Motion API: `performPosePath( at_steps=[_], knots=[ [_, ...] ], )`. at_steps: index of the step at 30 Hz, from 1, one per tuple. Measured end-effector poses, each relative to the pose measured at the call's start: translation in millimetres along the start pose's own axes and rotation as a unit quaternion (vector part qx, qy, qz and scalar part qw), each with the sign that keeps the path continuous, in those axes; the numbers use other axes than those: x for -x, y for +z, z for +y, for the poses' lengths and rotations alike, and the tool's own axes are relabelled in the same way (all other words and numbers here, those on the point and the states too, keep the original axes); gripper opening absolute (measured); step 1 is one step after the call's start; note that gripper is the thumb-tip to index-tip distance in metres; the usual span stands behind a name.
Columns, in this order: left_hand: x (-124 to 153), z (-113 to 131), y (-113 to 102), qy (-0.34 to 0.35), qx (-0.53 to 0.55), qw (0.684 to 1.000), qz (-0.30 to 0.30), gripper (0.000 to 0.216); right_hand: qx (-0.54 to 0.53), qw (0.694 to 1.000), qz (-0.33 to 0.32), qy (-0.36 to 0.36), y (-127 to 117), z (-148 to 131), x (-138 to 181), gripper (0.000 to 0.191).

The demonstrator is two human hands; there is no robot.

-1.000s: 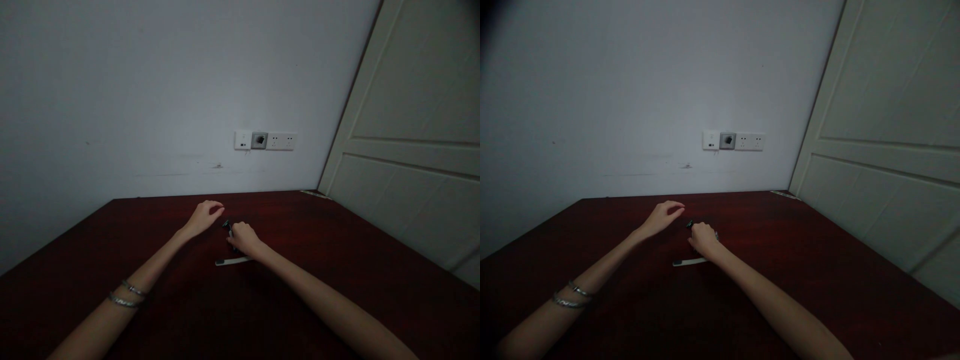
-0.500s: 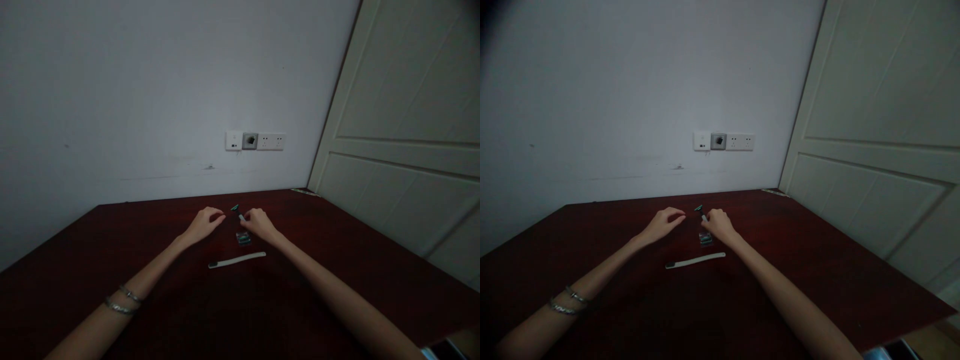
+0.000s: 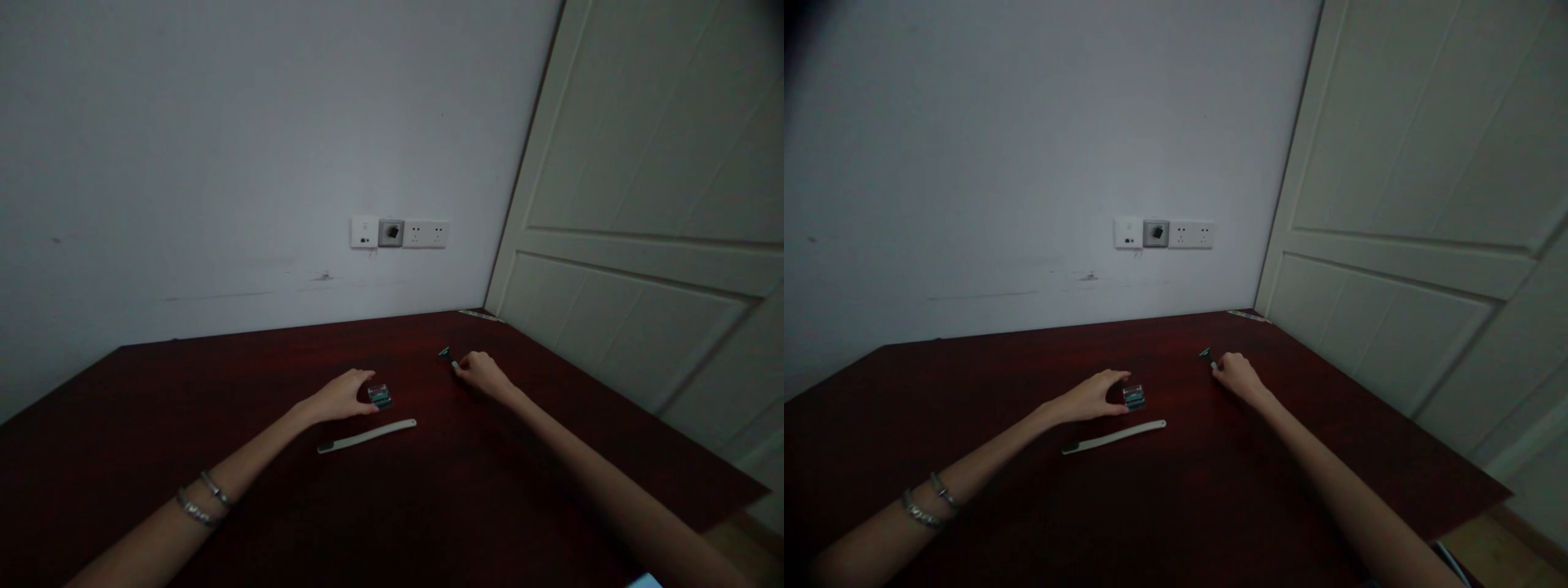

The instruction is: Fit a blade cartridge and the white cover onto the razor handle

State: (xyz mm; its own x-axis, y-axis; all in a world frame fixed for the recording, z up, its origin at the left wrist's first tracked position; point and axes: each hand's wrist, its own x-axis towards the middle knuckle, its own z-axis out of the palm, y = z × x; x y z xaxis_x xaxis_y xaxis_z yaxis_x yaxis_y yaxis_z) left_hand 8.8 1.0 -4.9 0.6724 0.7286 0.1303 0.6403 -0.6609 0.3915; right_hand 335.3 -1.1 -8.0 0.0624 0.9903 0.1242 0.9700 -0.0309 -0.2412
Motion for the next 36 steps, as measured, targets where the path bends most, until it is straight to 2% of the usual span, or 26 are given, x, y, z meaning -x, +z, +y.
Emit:
performPosePath(
  at_steps=[13,20,22,26,30,33,36],
  knots=[
    [0,1,11,0.016,0.013,1.000,0.024,0.058,0.001,1.000,-0.017,0.004,10,5,-3,0.023],
    [-1,-1,13,0.013,0.021,0.999,0.027,0.057,0.022,0.999,0.033,0.022,-13,-1,6,0.032],
    [-1,-1,14,0.008,0.027,0.999,0.032,0.057,0.006,0.999,0.036,-0.019,-23,-7,7,0.030],
    [-2,2,12,0.001,0.042,0.998,0.049,0.063,-0.060,0.983,-0.007,-0.174,-36,-30,13,0.033],
    [-6,13,7,0.013,0.053,0.997,0.051,0.074,-0.096,0.945,-0.075,-0.303,-37,-59,25,0.058],
    [-7,27,3,0.031,0.050,0.997,0.044,0.077,-0.101,0.930,-0.095,-0.340,-36,-77,33,0.076],
    [-7,42,-2,0.053,0.042,0.997,0.041,0.076,-0.087,0.925,-0.105,-0.353,-36,-85,36,0.077]
  ],
)
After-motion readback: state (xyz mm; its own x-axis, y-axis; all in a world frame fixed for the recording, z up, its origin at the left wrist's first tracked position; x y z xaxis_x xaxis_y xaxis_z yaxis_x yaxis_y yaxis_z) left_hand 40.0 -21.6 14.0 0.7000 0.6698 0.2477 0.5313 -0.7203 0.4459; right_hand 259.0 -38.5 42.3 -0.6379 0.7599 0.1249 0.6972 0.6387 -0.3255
